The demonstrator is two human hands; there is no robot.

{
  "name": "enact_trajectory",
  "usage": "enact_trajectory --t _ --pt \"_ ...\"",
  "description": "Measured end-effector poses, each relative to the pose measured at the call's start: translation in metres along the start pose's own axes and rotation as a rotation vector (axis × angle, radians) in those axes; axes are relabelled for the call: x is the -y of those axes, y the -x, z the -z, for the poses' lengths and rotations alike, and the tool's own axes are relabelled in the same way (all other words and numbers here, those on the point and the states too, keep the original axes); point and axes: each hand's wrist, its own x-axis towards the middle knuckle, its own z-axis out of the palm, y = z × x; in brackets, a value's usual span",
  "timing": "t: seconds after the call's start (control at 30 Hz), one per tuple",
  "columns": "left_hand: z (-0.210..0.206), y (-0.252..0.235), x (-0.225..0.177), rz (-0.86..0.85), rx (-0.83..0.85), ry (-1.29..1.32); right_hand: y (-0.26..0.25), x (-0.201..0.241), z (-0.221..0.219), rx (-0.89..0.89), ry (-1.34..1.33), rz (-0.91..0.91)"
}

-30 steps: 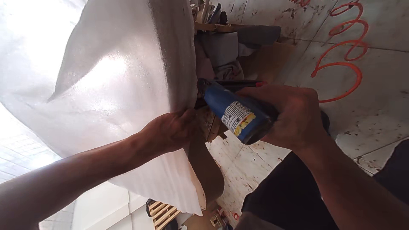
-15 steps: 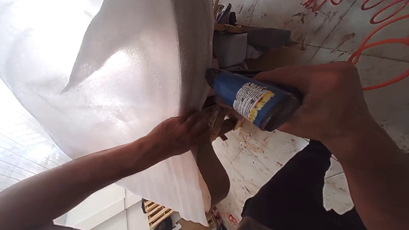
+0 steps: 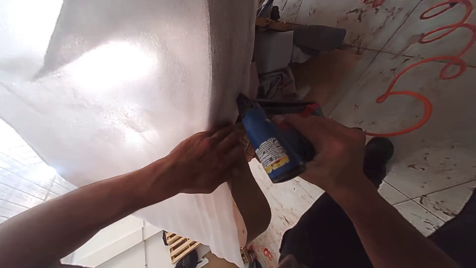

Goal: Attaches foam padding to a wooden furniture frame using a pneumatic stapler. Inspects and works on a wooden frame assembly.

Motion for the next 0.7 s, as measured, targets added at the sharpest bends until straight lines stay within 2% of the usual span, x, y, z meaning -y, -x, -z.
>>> enact_trajectory --t 0.33,0.37,0.43,0.5,0.6,0.7 --pt "-0.006 0.001 0.002 -0.051 -0.038 -0.072 0.030 -0.009 -0.031 -0.021 -0.042 0.065" --pt "-0.007 0.002 0.002 -0.065 -0.066 -0.077 0.029 -0.009 -0.033 -0.017 -0.027 0.071" --pt "-0.011 0.006 0.003 -0.093 -0.237 -0.101 0.027 -0.011 -0.035 -0.025 -0.002 0.085" --pt "-0.011 0.018 -0.002 -0.012 -0.378 -0.204 0.029 -0.015 -0.034 -0.032 -0.003 0.104" --pt "-0.012 0.038 -0.003 0.171 -0.337 -0.310 0.035 -0.019 -0.028 -0.026 -0.054 0.098" --pt "-0.011 0.043 0.000 0.179 -0.242 -0.233 0.039 -0.020 -0.022 0.000 -0.091 0.079"
